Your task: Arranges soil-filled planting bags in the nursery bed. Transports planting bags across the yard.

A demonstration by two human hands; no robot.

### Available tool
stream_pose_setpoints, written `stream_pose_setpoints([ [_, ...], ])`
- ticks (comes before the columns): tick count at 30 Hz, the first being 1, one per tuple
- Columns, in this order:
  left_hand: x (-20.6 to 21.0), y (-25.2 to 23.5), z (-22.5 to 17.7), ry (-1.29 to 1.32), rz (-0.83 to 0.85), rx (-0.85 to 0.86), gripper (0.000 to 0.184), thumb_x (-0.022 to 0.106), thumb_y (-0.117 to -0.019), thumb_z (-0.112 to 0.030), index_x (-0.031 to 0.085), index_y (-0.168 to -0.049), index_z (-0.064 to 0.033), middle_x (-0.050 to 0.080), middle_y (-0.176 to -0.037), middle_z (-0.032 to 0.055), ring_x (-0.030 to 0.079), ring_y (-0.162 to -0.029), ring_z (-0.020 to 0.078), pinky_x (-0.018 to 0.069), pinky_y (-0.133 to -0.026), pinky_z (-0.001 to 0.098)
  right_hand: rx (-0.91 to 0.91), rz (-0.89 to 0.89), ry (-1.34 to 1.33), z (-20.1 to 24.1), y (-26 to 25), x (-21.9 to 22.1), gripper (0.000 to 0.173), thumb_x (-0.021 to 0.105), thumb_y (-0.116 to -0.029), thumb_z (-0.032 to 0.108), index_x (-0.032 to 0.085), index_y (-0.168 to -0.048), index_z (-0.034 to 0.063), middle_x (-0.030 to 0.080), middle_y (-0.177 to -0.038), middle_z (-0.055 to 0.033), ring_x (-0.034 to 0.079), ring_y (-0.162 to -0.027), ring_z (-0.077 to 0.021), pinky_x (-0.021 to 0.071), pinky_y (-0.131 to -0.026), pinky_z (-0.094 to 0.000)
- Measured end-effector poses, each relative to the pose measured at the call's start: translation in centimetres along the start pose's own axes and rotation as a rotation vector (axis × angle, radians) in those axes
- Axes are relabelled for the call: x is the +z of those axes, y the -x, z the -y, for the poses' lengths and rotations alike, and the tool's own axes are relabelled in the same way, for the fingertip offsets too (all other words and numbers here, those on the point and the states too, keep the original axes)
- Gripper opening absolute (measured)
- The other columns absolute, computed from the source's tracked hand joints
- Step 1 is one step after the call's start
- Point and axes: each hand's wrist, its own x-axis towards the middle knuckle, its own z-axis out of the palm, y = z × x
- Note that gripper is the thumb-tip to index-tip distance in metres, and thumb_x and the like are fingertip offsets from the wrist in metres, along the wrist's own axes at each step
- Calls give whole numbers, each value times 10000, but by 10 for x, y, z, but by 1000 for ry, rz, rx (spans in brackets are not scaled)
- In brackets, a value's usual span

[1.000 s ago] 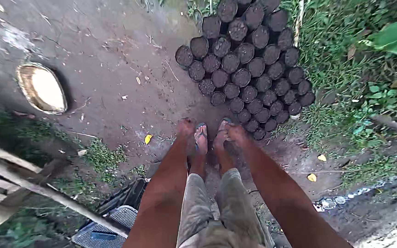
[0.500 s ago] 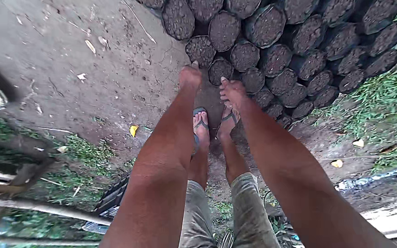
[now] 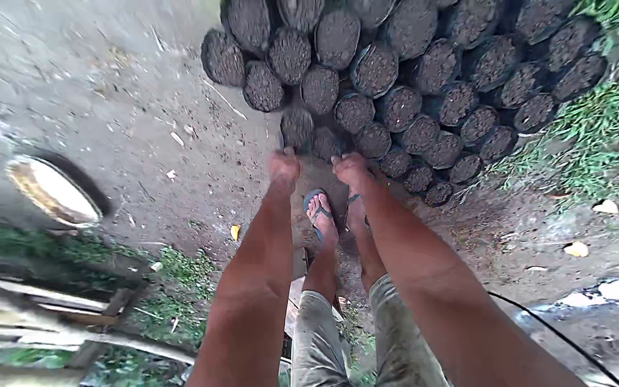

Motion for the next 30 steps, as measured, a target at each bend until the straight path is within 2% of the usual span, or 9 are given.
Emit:
stream_pose_setpoints([
  [2, -21, 44, 20, -6, -3, -26, 547, 417, -1079, -486, 673, -1246, -33, 686, -1177, 252, 666, -1106, 410, 522, -943, 642, 6, 9, 50, -3, 48, -10, 504, 448, -1087, 417, 677, -1253, 0, 644, -1330, -237, 590, -1289, -395, 462, -1071, -625],
  [4, -36, 88, 58, -62, -15, 33, 564, 431, -1054, -541, 700, -1141, -53, 707, -1023, 226, 692, -945, 393, 548, -824, 637, -53, -55, 33, -31, 103, -13, 485, 463, -1085, 388, 672, -1224, -27, 632, -1308, -273, 590, -1258, -441, 471, -1024, -665],
  [8, -83, 205, 102, -66, -10, 151, 500, 471, -1077, -454, 728, -1018, -29, 700, -870, 163, 681, -800, 304, 562, -761, 560, -68, 63, 26, -93, 204, -41, 557, 429, -1074, 449, 671, -1261, -17, 633, -1339, -257, 585, -1296, -397, 450, -1099, -603],
  [13, -139, 356, 118, -26, 36, 298, 459, 495, -1086, -392, 730, -1004, -6, 693, -850, 173, 660, -781, 310, 547, -739, 558, -100, -7, -97, -162, 372, -85, 521, 510, -1025, 473, 718, -980, -3, 709, -1033, -230, 684, -1020, -386, 518, -906, -625],
  [15, -147, 388, 124, -28, 66, 392, 436, 515, -1078, -344, 721, -965, 24, 692, -823, 180, 662, -758, 309, 553, -733, 554, -82, -92, -164, -189, 435, -93, 521, 511, -1020, 482, 719, -963, 7, 710, -1006, -220, 689, -994, -381, 525, -885, -625],
  [18, -151, 411, 116, -89, 154, 509, 427, 489, -1085, -299, 714, -965, 44, 713, -892, 193, 685, -866, 313, 556, -853, 546, -38, -265, -320, -221, 524, -89, 512, 510, -1038, 467, 709, -993, -3, 697, -1050, -239, 674, -1044, -396, 515, -914, -629],
  [21, -154, 445, 105, -234, 239, 587, 429, 490, -1082, -310, 719, -962, 32, 712, -902, 187, 680, -879, 308, 555, -850, 541, 20, -438, -558, -248, 602, -60, 499, 510, -1047, 452, 709, -1007, -4, 696, -1051, -234, 676, -1035, -386, 521, -913, -617],
  [26, -137, 499, 67, -468, 366, 757, 421, 488, -1085, -297, 693, -983, 55, 686, -882, 185, 645, -817, 284, 551, -787, 501, 58, -751, -975, -295, 686, 5, 485, 494, -1045, 428, 690, -880, 16, 687, -895, -175, 676, -889, -325, 522, -821, -569],
  [30, -113, 569, 53, -809, 321, 953, 425, 496, -1082, -306, 710, -980, 47, 690, -872, 192, 644, -819, 303, 533, -783, 536, 111, -880, -1238, -332, 738, 77, 480, 491, -1032, 439, 678, -847, 36, 672, -861, -156, 665, -847, -309, 516, -778, -569],
])
